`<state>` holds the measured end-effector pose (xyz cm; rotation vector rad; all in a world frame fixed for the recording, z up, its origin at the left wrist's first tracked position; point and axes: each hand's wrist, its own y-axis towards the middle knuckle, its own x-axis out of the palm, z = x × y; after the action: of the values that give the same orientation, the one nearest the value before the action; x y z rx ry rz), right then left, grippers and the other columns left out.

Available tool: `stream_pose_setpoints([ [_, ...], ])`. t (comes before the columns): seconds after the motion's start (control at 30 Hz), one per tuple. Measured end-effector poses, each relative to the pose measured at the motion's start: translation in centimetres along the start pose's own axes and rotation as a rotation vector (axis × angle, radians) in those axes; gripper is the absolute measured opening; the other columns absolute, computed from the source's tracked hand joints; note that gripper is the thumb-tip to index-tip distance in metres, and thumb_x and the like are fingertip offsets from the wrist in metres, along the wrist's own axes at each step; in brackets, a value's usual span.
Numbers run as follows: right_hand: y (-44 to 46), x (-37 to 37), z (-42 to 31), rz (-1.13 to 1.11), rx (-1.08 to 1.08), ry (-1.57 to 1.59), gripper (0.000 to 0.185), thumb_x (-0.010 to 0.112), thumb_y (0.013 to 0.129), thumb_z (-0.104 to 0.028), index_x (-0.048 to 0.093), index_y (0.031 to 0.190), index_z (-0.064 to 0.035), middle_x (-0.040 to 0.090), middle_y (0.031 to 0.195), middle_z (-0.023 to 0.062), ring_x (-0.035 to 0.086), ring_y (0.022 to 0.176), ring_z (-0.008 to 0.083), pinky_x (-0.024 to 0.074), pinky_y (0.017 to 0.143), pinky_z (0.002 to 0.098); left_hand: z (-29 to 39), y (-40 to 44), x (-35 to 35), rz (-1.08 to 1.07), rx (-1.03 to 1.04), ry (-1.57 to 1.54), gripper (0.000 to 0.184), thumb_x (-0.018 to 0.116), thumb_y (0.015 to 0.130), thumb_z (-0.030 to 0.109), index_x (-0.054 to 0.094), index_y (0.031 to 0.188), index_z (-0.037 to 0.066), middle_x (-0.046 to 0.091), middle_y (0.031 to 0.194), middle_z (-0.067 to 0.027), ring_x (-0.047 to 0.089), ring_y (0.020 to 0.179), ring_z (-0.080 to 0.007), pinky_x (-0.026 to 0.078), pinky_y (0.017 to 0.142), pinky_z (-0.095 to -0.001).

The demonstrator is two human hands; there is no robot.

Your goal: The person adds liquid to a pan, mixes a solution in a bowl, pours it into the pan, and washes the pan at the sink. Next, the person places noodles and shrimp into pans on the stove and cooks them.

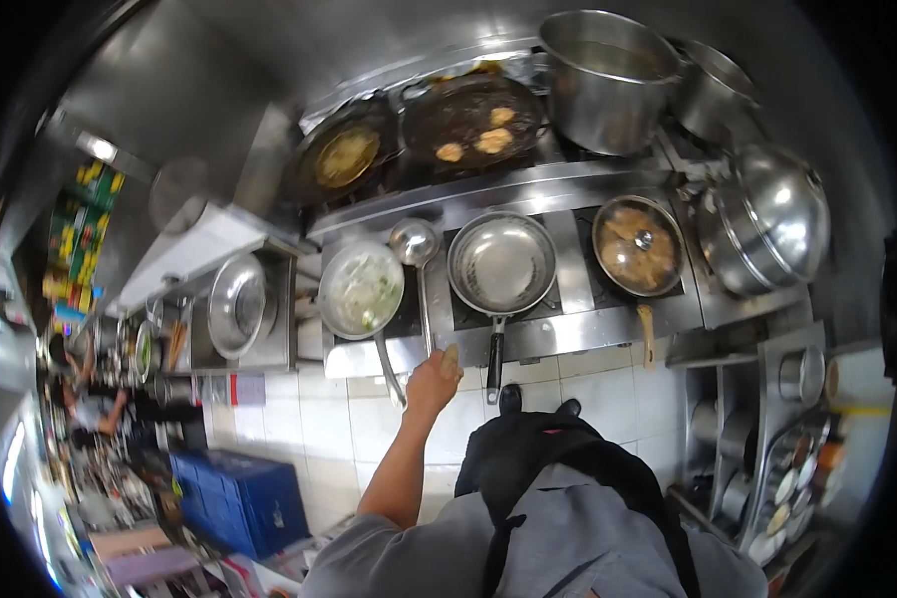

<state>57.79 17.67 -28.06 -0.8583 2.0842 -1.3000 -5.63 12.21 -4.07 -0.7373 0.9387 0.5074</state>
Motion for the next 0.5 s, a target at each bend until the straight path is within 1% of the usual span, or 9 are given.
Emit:
stream_pose_setpoints([
  [0.07,1.8,-2.5,-1.5,-0.040,0.082,-0.032,0.026,0.057,0.094,-0.025,0.060,0.118,-0.0157,0.065,0.099,0.0057,0.063,0.085,0.0265,0.0545,0.077,0.0449,-1.9,0.0,3.9,0.251,0.107,0.020,0.030,0.063,0.091,0.033,0.056,0.106,0.008,0.067,0.097,-0.0196,0.066,0.087,-0.0453,0.052,0.073,-0.0561],
  [0.1,3.1,-3.9,-2.5,-0.053,0.135,-0.042,0.026,0.057,0.094,-0.025,0.060,0.118,-0.0157,0.065,0.099,0.0057,0.063,0.084,0.0269,0.0546,0.078,0.0453,-1.2,0.1,4.6,0.175,-0.057,-0.045,0.039,0.064,0.090,0.030,0.054,0.120,0.006,0.064,0.104,-0.0194,0.065,0.094,-0.0448,0.052,0.082,-0.0548],
  [0.13,4.8,-5.5,-3.8,-0.064,0.195,-0.053,0.025,0.057,0.094,-0.025,0.061,0.117,-0.0157,0.065,0.099,0.0057,0.063,0.084,0.0273,0.0547,0.078,0.0458,-1.2,0.5,5.9,0.191,-0.090,-0.065,0.039,0.064,0.090,0.030,0.054,0.120,0.006,0.064,0.104,-0.0194,0.065,0.094,-0.0448,0.052,0.082,-0.0548],
  [0.2,8.8,-8.4,-7.6,-0.086,0.309,-0.094,0.024,0.057,0.094,-0.025,0.061,0.116,-0.0157,0.066,0.098,0.0057,0.063,0.083,0.0280,0.0550,0.079,0.0467,-3.1,2.6,9.5,0.356,0.145,0.125,0.053,0.063,0.087,0.017,0.049,0.137,0.011,0.058,0.121,-0.0238,0.056,0.116,-0.0393,0.048,0.097,-0.0481],
  [0.27,10.5,-10.1,-15.1,-0.149,0.273,-0.222,0.026,0.057,0.094,-0.025,0.060,0.117,-0.0141,0.065,0.104,0.0077,0.063,0.088,0.0281,0.0548,0.081,0.0475,-5.3,4.8,14.2,0.538,0.216,0.246,0.057,0.058,0.085,0.007,0.048,0.141,0.011,0.055,0.128,-0.0252,0.050,0.126,-0.0377,0.041,0.107,-0.0458],
  [0.33,11.5,-10.0,-21.5,-0.150,0.175,-0.317,0.026,0.058,0.094,-0.024,0.060,0.118,-0.0147,0.063,0.105,0.0088,0.063,0.090,0.0278,0.0548,0.080,0.0472,-2.6,1.4,14.6,0.553,0.076,-0.172,0.058,0.056,0.081,0.001,0.050,0.138,0.005,0.055,0.131,-0.0253,0.050,0.125,-0.0395,0.038,0.111,-0.0433],
  [0.37,11.0,-10.1,-23.4,-0.216,0.086,-0.315,0.026,0.058,0.094,-0.024,0.060,0.118,-0.0149,0.064,0.105,0.0091,0.063,0.089,0.0276,0.0547,0.081,0.0466,-2.1,-1.2,15.8,0.722,0.131,-0.110,0.052,0.055,0.079,-0.003,0.055,0.132,0.001,0.058,0.125,-0.0248,0.053,0.119,-0.0399,0.042,0.106,-0.0437],
  [0.4,11.5,-9.0,-25.7,-0.307,0.002,-0.314,0.027,0.057,0.094,-0.023,0.060,0.119,-0.0152,0.064,0.105,0.0094,0.063,0.089,0.0275,0.0546,0.082,0.0460,-1.7,-4.9,16.0,0.606,0.002,-0.249,0.044,0.064,0.078,0.007,0.059,0.122,0.003,0.060,0.120,-0.0189,0.056,0.116,-0.0378,0.048,0.096,-0.0473],
  [0.5,13.5,-6.0,-29.2,-0.355,0.037,-0.556,0.027,0.058,0.094,-0.023,0.061,0.119,-0.0127,0.065,0.103,0.0095,0.063,0.086,0.0264,0.0549,0.080,0.0436,-2.1,-19.1,19.0,0.450,-0.232,-0.304,0.031,0.063,0.081,0.009,0.064,0.112,0.006,0.062,0.114,-0.0175,0.058,0.110,-0.0373,0.051,0.089,-0.0482],
])
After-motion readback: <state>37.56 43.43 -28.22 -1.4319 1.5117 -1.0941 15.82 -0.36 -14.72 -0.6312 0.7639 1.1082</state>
